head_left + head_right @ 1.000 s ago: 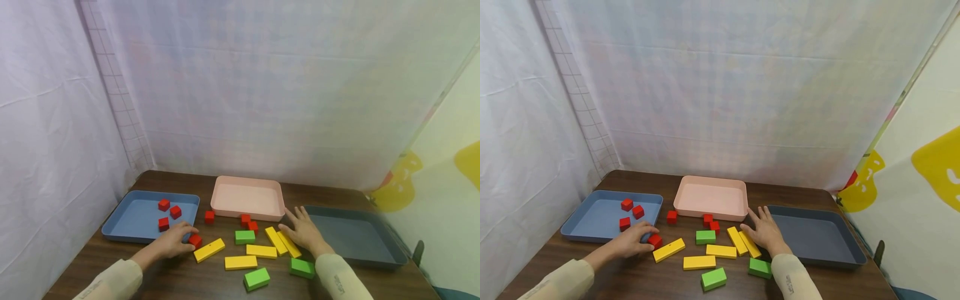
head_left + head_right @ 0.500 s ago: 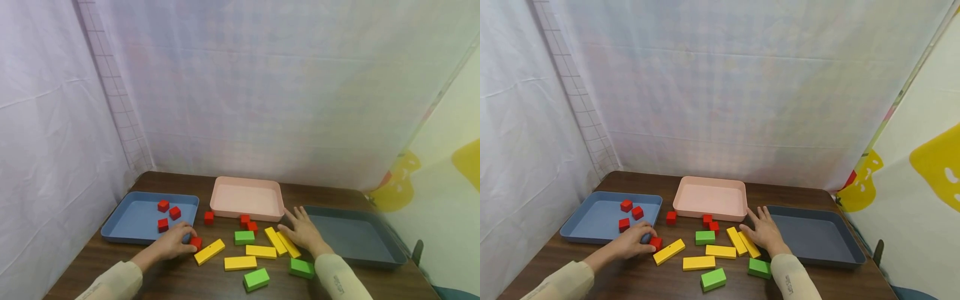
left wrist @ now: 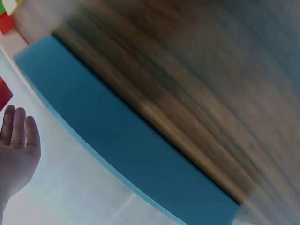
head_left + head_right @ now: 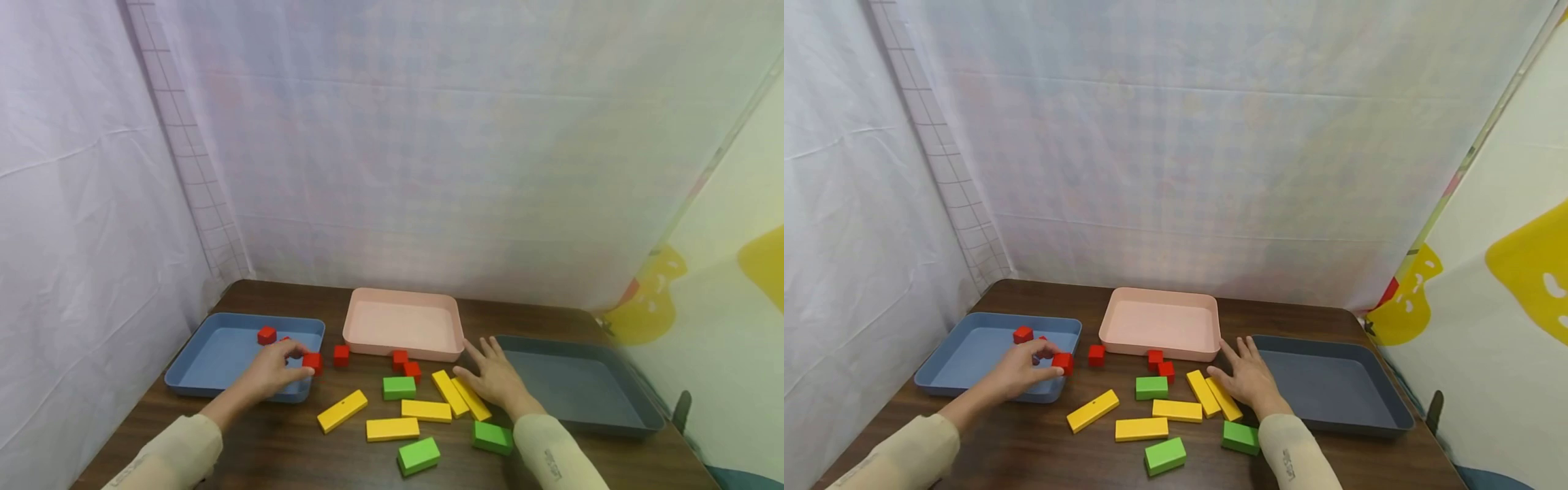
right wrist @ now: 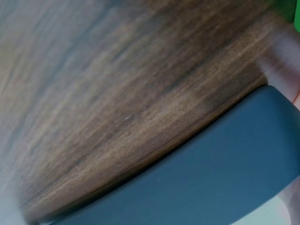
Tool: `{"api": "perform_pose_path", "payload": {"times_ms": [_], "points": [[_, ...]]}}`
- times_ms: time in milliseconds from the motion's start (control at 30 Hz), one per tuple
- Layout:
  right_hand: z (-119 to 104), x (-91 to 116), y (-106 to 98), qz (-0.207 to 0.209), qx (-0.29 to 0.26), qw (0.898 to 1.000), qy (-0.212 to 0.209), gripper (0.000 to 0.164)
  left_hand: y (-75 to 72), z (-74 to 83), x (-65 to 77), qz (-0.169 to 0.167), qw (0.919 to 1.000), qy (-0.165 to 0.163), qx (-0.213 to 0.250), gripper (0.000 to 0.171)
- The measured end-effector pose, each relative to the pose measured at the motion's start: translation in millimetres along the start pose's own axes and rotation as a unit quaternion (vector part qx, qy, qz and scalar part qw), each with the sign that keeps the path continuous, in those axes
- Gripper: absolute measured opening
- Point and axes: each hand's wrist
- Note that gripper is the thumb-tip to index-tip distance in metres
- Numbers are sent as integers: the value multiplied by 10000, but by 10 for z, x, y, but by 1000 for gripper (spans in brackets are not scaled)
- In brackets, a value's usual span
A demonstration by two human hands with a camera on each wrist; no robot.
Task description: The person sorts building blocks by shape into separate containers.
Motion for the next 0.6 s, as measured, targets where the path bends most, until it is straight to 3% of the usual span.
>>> {"api": "perform_pose_path", "payload": {"times_ms": [167, 333, 600], "points": [[-17, 3, -9, -37, -10, 10000, 70, 79, -145, -102, -63, 372, 9993, -75, 5, 32], [-9, -4, -7, -27, 12, 10000, 40, 81, -299, -252, -94, 585, 9969, -525, 50, 39], [11, -19, 22, -45, -8, 10000, 70, 81, -545, -559, -122, 1270, 9875, -895, -280, 44]]}}
Point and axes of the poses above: each hand's wrist, its own x-axis away from the middle knuckle, its own y-axis out of the palm, z = x × y, and after that the axes turned 13 degrees about -y, right-handed
